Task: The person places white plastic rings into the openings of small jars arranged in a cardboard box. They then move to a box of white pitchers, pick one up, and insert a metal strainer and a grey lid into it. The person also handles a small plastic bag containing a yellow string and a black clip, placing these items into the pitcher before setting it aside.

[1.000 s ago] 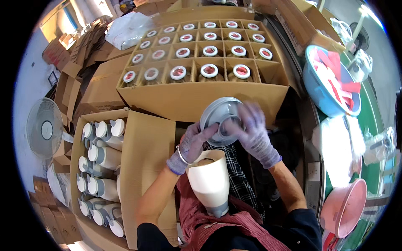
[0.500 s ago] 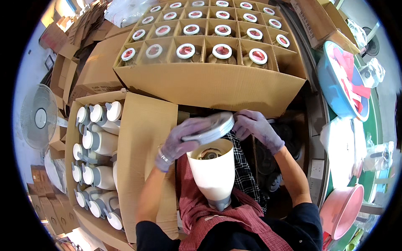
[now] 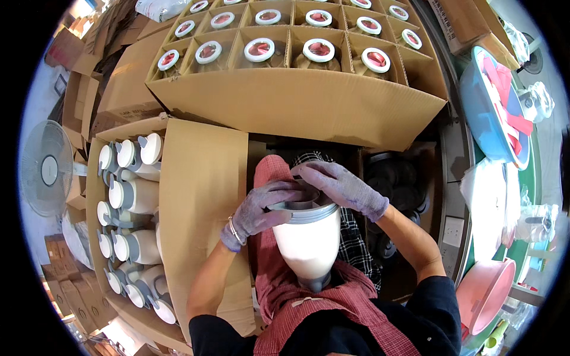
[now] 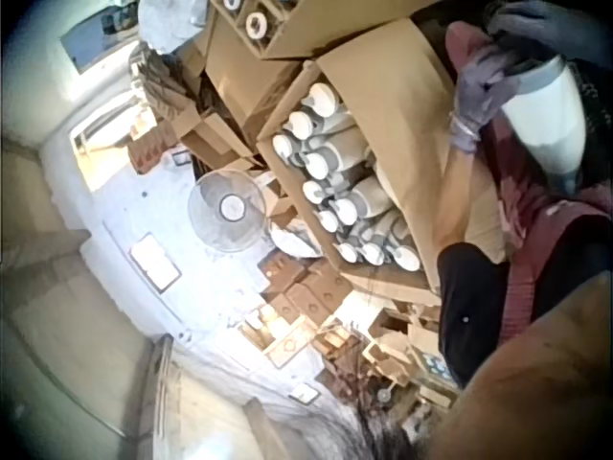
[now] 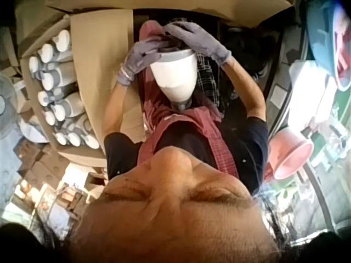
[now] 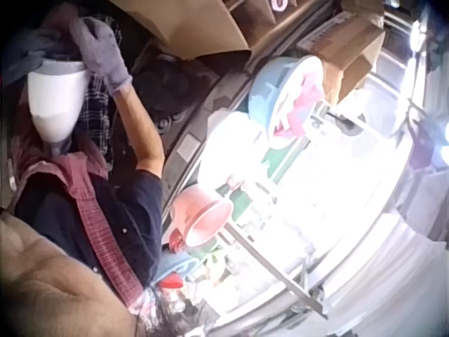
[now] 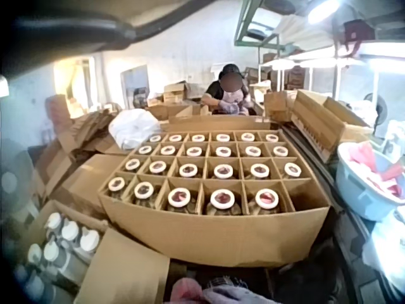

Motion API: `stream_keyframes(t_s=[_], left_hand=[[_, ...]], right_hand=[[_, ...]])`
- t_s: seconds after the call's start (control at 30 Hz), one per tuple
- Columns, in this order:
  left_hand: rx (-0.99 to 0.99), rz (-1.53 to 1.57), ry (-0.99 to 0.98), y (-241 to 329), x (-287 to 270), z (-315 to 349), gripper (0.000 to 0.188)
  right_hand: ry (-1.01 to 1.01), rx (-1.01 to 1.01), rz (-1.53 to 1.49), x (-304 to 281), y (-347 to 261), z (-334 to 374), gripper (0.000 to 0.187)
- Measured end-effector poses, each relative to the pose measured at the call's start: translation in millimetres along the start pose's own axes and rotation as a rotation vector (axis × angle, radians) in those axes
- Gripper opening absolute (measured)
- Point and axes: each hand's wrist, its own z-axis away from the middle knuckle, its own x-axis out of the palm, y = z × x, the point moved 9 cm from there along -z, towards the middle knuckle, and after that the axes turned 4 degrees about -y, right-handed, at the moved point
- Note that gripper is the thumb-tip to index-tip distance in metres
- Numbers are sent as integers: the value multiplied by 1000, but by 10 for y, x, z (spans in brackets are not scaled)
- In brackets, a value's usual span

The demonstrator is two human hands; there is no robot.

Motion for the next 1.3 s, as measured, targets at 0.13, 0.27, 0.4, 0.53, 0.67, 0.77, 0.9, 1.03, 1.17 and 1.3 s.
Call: stream_keyframes(t_s=[0.13,0.27,0.4,0.53,0.67,0.77,0.9,1.03,1.17,1.3], left_hand=[[54,33,-26,-34,27,-19,51],[50,71,-3,-136,166,148,49],[0,-124,3,137,204,180,49],[-5,109,253,179,100,170,50],[-254,270,643,-647,764,583,51],[-672,353,199,-937,1485,770,41],[-733,707,159,-291,1197,890,33],[-804,822,159,-157,1379,1095,35],[-458,-168,-184,-84,1340,879,36],[-368,-7,18,-155,1235,726,33]], right_hand=[[3,24,46,32,-5,-20,49],[-127,-117,476,241,-66,2,35],[-333,-635,789,440,-30,50,37],[-350,-94,327,241,-54,76,40],[-194,-206,374,-190,-253,919,64],[23,-55,212,-416,287,1556,69],[149,9,-330,-219,972,2125,80],[252,9,-512,-77,1321,2147,90],[218,-286,2,-182,608,2053,77],[119,-543,215,-295,49,2035,73]])
